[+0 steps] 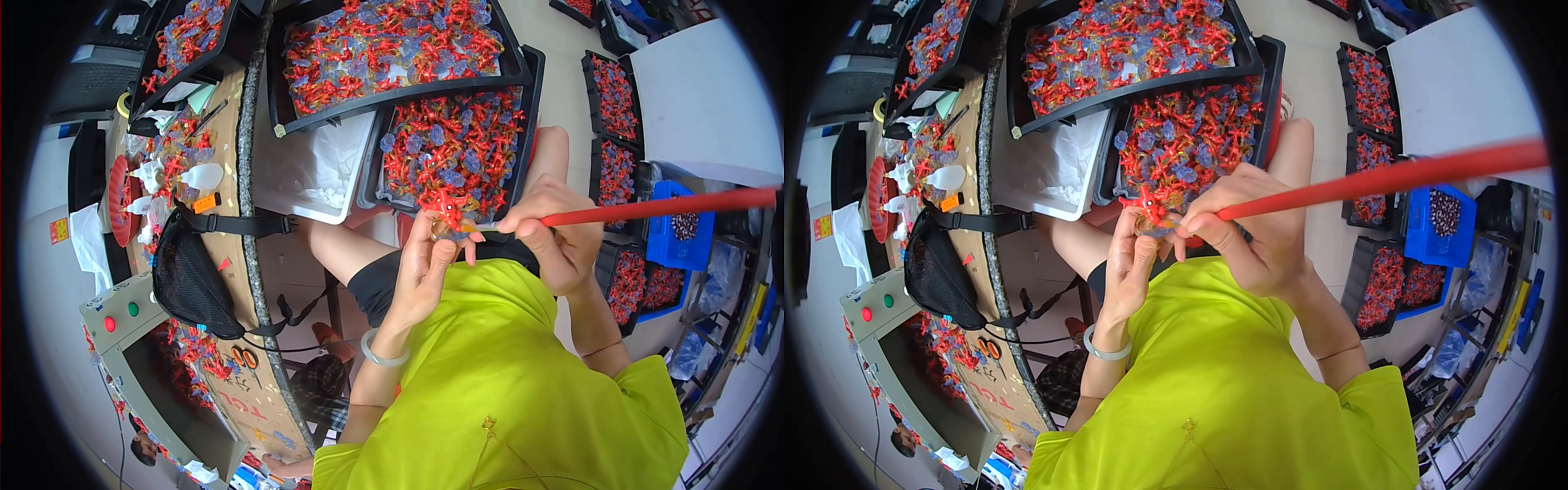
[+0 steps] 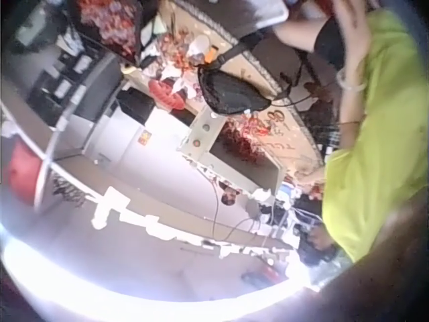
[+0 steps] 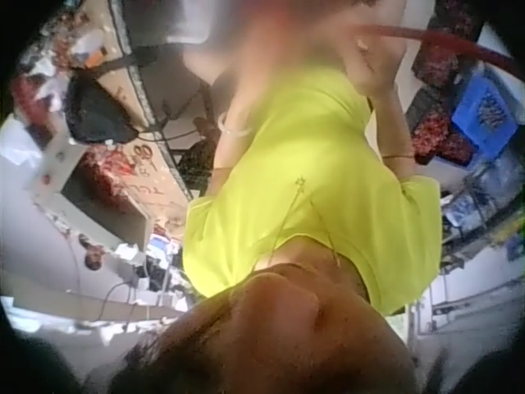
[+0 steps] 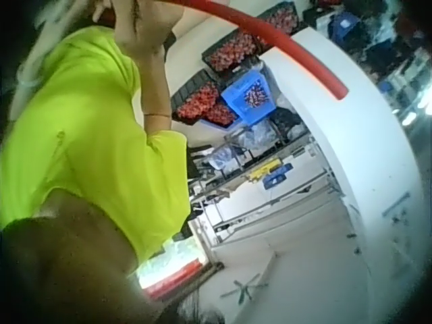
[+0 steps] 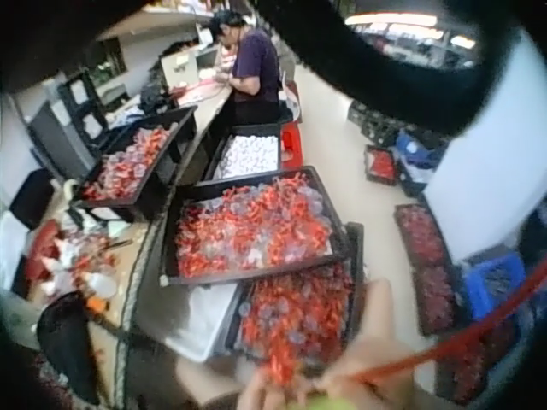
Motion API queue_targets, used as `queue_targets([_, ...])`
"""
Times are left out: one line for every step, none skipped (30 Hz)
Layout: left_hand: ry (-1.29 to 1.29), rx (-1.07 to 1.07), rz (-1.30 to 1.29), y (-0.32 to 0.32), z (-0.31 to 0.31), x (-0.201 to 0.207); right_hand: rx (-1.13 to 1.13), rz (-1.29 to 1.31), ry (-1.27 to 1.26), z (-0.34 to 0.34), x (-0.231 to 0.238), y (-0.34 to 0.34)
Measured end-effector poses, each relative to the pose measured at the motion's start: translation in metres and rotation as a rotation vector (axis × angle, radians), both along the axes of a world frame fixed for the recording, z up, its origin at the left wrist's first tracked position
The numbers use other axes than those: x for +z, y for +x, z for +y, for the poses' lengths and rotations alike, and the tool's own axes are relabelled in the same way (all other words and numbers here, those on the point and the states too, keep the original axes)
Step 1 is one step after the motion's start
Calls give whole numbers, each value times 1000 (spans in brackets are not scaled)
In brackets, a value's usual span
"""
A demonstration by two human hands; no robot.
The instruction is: The person assembles toy figurines by taking parts from trays, applying adhesive with a brush and a squeeze bottle, attaching small components together by hand, and wiping the assembled pieces with a cloth.
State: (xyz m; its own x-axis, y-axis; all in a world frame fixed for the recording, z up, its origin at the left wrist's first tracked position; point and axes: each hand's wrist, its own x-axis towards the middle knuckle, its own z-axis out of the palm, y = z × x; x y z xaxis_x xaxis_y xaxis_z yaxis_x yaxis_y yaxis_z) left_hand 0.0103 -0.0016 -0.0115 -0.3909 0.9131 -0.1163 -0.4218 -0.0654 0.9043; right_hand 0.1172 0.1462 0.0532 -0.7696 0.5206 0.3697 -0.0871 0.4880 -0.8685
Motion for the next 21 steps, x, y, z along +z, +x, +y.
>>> queue_targets([1, -1, 1, -1, 1, 2, -1, 1, 1, 1, 1, 0])
queue_targets([-2, -12, 6, -1, 1, 4, 41, 26, -6, 3, 2, -1])
queue_targets([-6, -28, 8, -2, 1, 5, 80, 48, -13, 5, 2, -1])
queue_targets([-6, -33, 8, -2, 1, 4, 75, 47, -13, 6, -2, -2])
queue_targets([8, -56, -71, -1, 0, 1, 6, 49, 104, 8, -9, -4])
queue_targets([20, -74, -147, -1, -1, -1, -58, 53, 219, 12, -12, -7])
queue_targets([19, -76, -146, -2, -3, -4, -101, -10, 466, 21, -7, -9])
queue_targets([14, -95, -193, -3, -5, -6, -104, -9, 466, 21, -4, -6])
queue_targets([9, -119, -240, -3, -7, -7, -37, -37, 225, 20, -2, -1])
queue_targets([8, -125, -241, -3, -8, -6, 29, -63, -16, 19, 0, 2])
queue_targets([21, -132, -305, -3, -8, -3, 105, -48, -42, 18, 2, -4])
queue_targets([35, -134, -367, -4, -9, 0, 103, -46, -42, 23, -2, -7])
queue_targets([34, -138, -366, -4, -10, 1, 24, -69, 212, 32, -9, -10])
queue_targets([62, -158, -451, -4, -12, 1, -56, -93, 466, 36, -12, -11])
queue_targets([93, -178, -535, -5, -13, 0, -82, -98, 254, 33, -11, -10])
queue_targets([93, -180, -534, -5, -12, 0, -84, -97, 255, 28, -7, -7])
queue_targets([114, -182, -574, -6, -11, 1, 36, -41, -102, 24, -1, -4])
queue_targets([134, -184, -614, -7, -12, 2, 158, 18, -460, 21, 3, -1])
queue_targets([132, -184, -612, -7, -13, -2, 163, -48, -359, 22, 0, -2])
queue_targets([157, -193, -637, -8, -15, -11, 163, -45, -360, 26, -3, -3])
queue_targets([184, -200, -661, -9, -15, -15, 17, -93, -2, 34, -6, -5])
